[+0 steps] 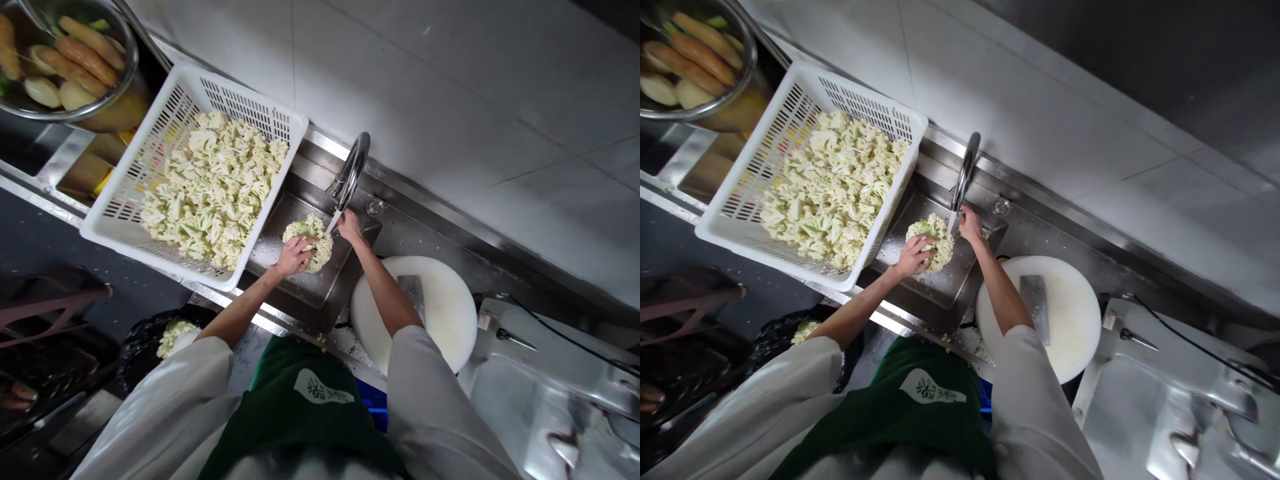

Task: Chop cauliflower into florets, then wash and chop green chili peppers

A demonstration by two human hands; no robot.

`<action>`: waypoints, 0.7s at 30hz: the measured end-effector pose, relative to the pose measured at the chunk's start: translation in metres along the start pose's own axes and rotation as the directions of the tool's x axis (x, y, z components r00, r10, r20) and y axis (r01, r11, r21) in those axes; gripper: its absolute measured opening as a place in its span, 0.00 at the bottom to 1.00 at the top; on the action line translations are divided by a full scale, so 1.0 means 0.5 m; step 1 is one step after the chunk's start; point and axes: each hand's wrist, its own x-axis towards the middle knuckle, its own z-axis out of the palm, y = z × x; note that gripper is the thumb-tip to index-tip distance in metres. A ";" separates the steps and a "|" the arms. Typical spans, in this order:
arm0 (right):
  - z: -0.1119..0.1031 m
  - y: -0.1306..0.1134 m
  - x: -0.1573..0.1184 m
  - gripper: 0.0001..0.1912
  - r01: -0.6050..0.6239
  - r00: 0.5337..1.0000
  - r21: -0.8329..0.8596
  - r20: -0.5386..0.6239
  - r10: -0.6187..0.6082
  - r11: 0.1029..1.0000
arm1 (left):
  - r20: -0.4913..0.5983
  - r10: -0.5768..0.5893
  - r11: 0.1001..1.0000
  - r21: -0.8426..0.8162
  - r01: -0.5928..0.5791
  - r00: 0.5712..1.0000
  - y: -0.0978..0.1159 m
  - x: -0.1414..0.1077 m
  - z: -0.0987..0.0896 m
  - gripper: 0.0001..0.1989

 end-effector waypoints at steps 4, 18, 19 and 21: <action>0.017 -0.011 -0.006 0.17 0.019 0.968 0.086 0.248 -0.040 0.996 | 0.013 0.028 1.000 0.011 -0.028 1.000 0.003 -0.002 -0.005 0.13; 0.019 -0.014 -0.017 0.23 0.031 0.961 0.220 0.262 -0.090 0.975 | 0.019 0.147 0.988 0.033 -0.148 0.989 0.009 -0.001 0.007 0.13; 0.022 -0.024 -0.021 0.23 0.069 0.957 0.165 0.269 -0.113 0.984 | 0.035 0.157 0.987 0.030 -0.158 0.987 0.009 0.002 0.009 0.13; 0.028 -0.039 -0.025 0.22 0.096 0.968 0.007 0.231 -0.095 0.995 | 0.066 0.154 0.988 0.003 -0.155 0.986 0.009 0.010 0.010 0.13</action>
